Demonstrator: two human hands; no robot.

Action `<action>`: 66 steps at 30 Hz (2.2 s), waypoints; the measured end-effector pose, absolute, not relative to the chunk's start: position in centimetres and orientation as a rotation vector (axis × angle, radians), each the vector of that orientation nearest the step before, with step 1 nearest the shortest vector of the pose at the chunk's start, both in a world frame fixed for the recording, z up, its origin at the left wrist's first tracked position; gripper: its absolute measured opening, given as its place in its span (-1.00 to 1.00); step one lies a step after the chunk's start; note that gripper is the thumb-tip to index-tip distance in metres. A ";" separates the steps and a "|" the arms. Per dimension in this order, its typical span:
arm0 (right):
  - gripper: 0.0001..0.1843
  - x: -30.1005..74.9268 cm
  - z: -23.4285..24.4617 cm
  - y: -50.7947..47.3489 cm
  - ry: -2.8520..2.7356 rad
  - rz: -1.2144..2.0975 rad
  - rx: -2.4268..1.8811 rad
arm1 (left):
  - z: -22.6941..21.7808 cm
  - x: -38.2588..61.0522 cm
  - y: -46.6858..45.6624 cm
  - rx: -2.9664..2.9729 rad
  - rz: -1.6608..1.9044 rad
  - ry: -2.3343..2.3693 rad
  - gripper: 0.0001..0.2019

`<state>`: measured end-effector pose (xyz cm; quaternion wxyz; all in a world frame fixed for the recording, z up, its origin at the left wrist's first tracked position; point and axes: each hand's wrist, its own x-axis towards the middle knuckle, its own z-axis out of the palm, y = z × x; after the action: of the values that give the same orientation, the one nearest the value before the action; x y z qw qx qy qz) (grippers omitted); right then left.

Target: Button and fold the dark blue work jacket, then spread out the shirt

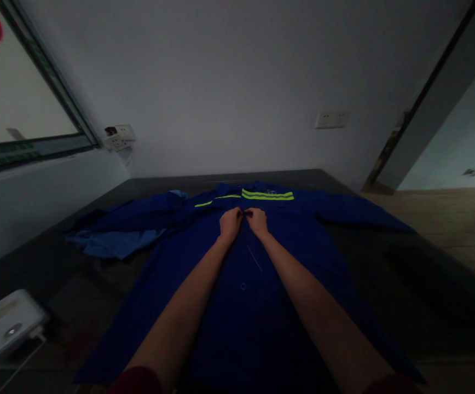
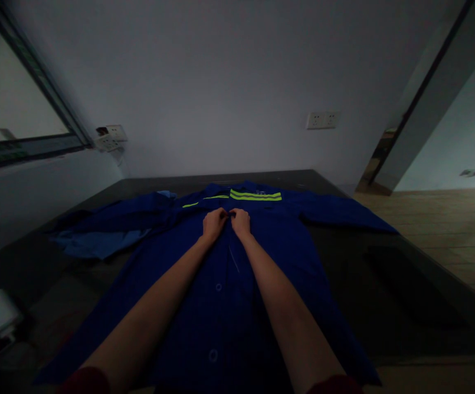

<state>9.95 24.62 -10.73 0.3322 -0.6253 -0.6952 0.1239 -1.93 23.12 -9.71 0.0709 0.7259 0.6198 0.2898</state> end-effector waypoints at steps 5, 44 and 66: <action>-0.63 9.7 -10.6 24.5 -1.865 0.359 -1.622 | -10.2 -2.1 23.2 2.157 0.863 1.902 -0.86; -0.75 9.1 -10.7 25.5 -1.937 0.278 -1.602 | -11.3 -2.9 24.4 1.851 1.052 1.867 -0.82; -0.91 9.8 -11.8 26.3 -1.862 0.294 -1.515 | -11.7 -2.6 24.6 1.799 1.161 1.723 -0.82</action>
<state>9.77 26.28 -11.81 0.3535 -0.5860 -0.7202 0.1137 -2.62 24.61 -11.70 0.1956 0.6420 0.6149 0.4142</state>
